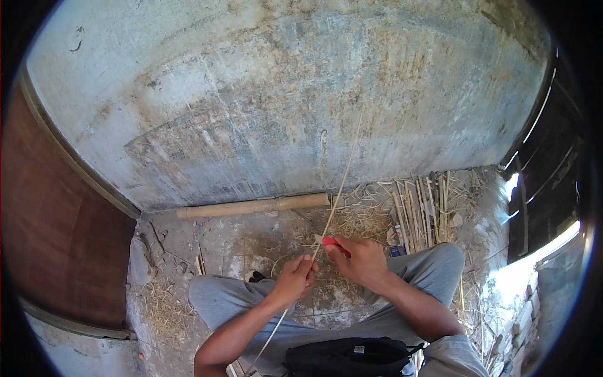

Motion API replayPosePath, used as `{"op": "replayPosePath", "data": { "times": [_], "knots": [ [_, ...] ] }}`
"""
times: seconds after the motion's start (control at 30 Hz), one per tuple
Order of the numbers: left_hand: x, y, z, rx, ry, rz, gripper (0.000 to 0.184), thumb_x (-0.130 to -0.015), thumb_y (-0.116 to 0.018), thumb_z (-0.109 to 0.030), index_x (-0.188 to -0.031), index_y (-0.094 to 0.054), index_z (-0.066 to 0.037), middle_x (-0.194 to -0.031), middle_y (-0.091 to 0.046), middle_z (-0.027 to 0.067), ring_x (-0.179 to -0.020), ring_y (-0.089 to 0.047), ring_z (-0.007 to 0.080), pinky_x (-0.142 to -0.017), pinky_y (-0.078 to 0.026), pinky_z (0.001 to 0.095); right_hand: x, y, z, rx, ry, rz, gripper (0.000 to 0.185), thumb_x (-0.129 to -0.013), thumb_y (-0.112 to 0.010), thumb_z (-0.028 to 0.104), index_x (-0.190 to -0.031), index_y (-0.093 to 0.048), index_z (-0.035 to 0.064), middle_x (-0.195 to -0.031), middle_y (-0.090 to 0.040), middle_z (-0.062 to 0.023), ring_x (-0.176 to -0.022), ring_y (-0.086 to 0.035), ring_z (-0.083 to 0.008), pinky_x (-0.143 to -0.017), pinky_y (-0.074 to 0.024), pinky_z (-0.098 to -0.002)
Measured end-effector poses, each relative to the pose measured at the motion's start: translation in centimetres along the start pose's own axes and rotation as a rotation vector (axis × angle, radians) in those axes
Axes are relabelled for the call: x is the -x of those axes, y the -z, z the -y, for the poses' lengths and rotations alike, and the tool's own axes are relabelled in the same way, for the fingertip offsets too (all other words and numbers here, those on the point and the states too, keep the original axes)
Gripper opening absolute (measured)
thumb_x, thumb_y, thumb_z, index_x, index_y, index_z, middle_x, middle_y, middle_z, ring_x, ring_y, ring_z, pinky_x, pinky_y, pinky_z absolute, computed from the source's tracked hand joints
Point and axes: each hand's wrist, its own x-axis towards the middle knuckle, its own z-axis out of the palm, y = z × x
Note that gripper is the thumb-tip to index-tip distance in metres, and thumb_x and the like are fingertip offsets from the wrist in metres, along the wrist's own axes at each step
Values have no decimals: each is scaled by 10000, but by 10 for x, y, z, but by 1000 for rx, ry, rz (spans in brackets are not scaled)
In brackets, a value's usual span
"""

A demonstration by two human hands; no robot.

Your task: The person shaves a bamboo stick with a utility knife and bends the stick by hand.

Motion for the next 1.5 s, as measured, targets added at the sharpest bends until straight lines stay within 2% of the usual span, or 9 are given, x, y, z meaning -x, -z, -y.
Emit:
{"op": "replayPosePath", "data": {
  "times": [0.27, 0.33, 0.43, 0.57, 0.63, 0.83, 1.17, 1.27, 1.5],
  "knots": [
    [8, -3, -3, -48, -22, 21, 313, -1073, -350, -326, -929, -480, -81, -590, -366, -36, -430, -296, 50, -379, -234, 238, -12, 4, -4, 15, -32, -62, 268, -897, -663, 305, -923, -702, 41, -671, -657, -146, -582, -656, -332, -511, -500, -421],
    [5, -1, -2, -45, -29, 46, 317, -1074, -347, -328, -931, -482, -80, -590, -365, -37, -432, -296, 47, -379, -233, 237, -16, 8, -7, -70, -261, -50, 275, -921, -637, 294, -938, -700, 27, -654, -644, -149, -552, -638, -328, -511, -479, -412],
    [5, 1, -1, -38, -50, 68, 321, -1075, -345, -331, -935, -486, -79, -592, -365, -39, -435, -295, 44, -380, -232, 234, -18, 1, -18, -337, -368, -120, 268, -940, -612, 281, -936, -698, 27, -633, -624, -143, -523, -612, -314, -506, -458, -404],
    [6, 2, -3, -13, -61, 61, 320, -1073, -350, -337, -937, -489, -83, -593, -367, -36, -438, -292, 44, -385, -223, 232, -16, 11, -8, -249, -348, -106, 262, -935, -627, 276, -957, -698, 24, -626, -611, -138, -513, -595, -297, -497, -450, -391],
    [5, 5, -2, -8, -62, 55, 320, -1072, -352, -340, -937, -489, -84, -593, -366, -35, -439, -296, 45, -385, -218, 231, -16, 16, -1, -104, -111, -84, 261, -917, -652, 275, -963, -703, 23, -639, -620, -140, -532, -612, -294, -498, -459, -390],
    [6, 2, -6, 24, -40, 10, 321, -1071, -353, -345, -936, -488, -87, -589, -362, -30, -431, -297, 50, -381, -204, 233, 1, 4, 8, -59, 73, 12, 240, -887, -686, 271, -936, -709, 37, -668, -649, -138, -590, -661, -305, -508, -500, -395],
    [5, 1, 0, -86, -94, -31, 334, -1073, -355, -345, -908, -473, -79, -578, -357, -29, -421, -291, 54, -381, -211, 234, -3, 9, 5, 14, 26, -21, 284, -859, -716, 321, -920, -714, 44, -665, -656, -122, -546, -652, -298, -474, -497, -393],
    [3, 4, 3, -199, -173, -47, 350, -1071, -361, -353, -893, -479, -75, -578, -354, -29, -424, -294, 53, -385, -219, 233, -3, 8, 6, 20, 41, -40, 230, -839, -736, 262, -898, -705, 42, -648, -632, -109, -547, -636, -279, -478, -483, -380],
    [15, 3, 0, -146, -94, -43, 356, -1070, -371, -349, -896, -491, -63, -579, -366, -26, -439, -313, 54, -391, -240, 245, -16, 13, -1, 61, -7, -139, 222, -861, -708, 284, -883, -718, 64, -612, -618, -131, -529, -633, -300, -478, -485, -395]
  ]
}}
